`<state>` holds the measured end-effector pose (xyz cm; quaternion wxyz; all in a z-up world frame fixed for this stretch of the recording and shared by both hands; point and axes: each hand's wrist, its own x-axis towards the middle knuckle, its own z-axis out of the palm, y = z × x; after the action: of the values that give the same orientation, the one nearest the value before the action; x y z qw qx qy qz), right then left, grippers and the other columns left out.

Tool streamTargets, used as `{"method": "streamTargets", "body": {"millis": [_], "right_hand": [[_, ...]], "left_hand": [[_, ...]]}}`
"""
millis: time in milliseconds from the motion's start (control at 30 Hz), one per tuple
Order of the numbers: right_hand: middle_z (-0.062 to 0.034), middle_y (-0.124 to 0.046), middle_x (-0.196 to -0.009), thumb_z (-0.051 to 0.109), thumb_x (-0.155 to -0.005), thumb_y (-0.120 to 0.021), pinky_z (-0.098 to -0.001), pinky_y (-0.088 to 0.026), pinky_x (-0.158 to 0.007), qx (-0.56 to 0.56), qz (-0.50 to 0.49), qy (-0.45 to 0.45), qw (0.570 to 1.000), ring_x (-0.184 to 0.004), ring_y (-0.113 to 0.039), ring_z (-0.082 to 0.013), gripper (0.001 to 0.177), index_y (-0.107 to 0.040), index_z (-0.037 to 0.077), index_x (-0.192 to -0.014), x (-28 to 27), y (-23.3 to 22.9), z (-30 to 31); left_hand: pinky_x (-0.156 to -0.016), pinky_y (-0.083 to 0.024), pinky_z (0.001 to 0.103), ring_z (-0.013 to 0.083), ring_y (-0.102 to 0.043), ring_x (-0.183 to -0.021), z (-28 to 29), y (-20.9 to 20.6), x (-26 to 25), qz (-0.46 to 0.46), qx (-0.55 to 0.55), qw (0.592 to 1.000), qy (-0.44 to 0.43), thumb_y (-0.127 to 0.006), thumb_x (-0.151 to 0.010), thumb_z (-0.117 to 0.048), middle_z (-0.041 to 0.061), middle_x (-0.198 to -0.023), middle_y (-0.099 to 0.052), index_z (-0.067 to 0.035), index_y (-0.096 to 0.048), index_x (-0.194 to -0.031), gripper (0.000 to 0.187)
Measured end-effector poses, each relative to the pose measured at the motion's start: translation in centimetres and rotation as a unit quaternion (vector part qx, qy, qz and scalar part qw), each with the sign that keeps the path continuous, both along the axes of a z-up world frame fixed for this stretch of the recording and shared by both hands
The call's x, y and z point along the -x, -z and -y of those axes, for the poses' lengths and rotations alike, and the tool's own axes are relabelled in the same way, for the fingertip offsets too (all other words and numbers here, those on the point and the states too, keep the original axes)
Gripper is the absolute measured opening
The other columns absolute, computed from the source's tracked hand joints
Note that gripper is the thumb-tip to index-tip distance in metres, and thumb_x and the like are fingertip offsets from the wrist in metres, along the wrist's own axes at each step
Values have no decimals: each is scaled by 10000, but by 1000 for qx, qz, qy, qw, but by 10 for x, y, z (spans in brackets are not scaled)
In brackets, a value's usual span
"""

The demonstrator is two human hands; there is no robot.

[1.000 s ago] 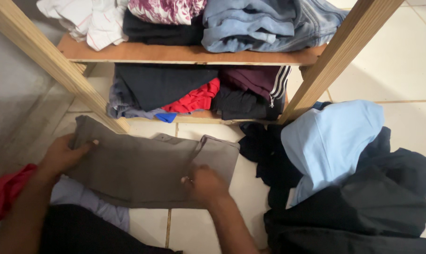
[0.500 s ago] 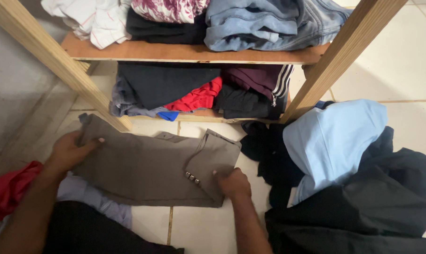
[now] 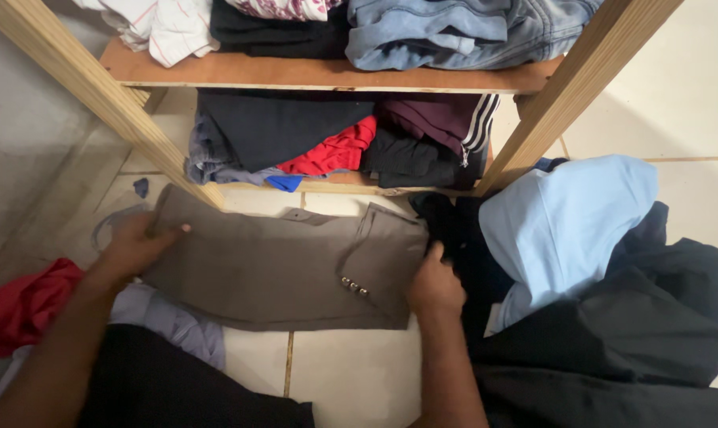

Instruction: The person folds several garments on the floor in front of a wooden shelf. They fold a gray pair of pants, a light blue pair of shorts, and a black pair of pants, placing each folded item onto the shelf.

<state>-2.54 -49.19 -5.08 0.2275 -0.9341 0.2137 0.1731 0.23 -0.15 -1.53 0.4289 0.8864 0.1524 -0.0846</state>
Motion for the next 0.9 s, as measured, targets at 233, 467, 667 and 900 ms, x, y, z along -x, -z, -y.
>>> {"method": "streamTargets", "body": {"millis": [233,467,667,900], "right_hand": [[-181,-419,-1454,609,-685,-867,-530,-488,-968,50,55,-183,980,-1308,-495,-359,1034,-420,77,-1451,19,-10,-65],[-130,-567,-1288,253,-933,-619,-498,-560,-785,221,156,-233,934,-1171,-592,-352,566,-478,123,-1466,21,55,-69],[-164,-696,-1121,327,-1010,-560,-475,-570,-796,119,124,-167,971,-1012,-696,-361,401,-573,91,-1333,8,44,-58],[-155,-762,-973,183,-871,-679,-438,-575,-758,-336,298,217,867,-824,-717,-241,333,-704,17,-1158,-2,10,18]], "left_hand": [[-810,-576,382,271,-728,-942,14,-9,3,2,-9,1000,5,-713,-895,-311,170,-1067,-759,-14,-677,-1289,494],[-783,-583,410,299,-729,-922,22,-14,3,-29,-20,999,-27,-720,-908,-327,206,-1063,-752,17,-667,-1288,515],[-801,-586,428,324,-740,-937,22,-14,2,-9,-21,1000,-12,-722,-892,-322,231,-1072,-758,20,-674,-1272,513],[-782,-592,465,334,-725,-929,-3,-16,-6,-11,-65,996,-64,-747,-918,-302,224,-1095,-737,17,-666,-1300,504]]}}
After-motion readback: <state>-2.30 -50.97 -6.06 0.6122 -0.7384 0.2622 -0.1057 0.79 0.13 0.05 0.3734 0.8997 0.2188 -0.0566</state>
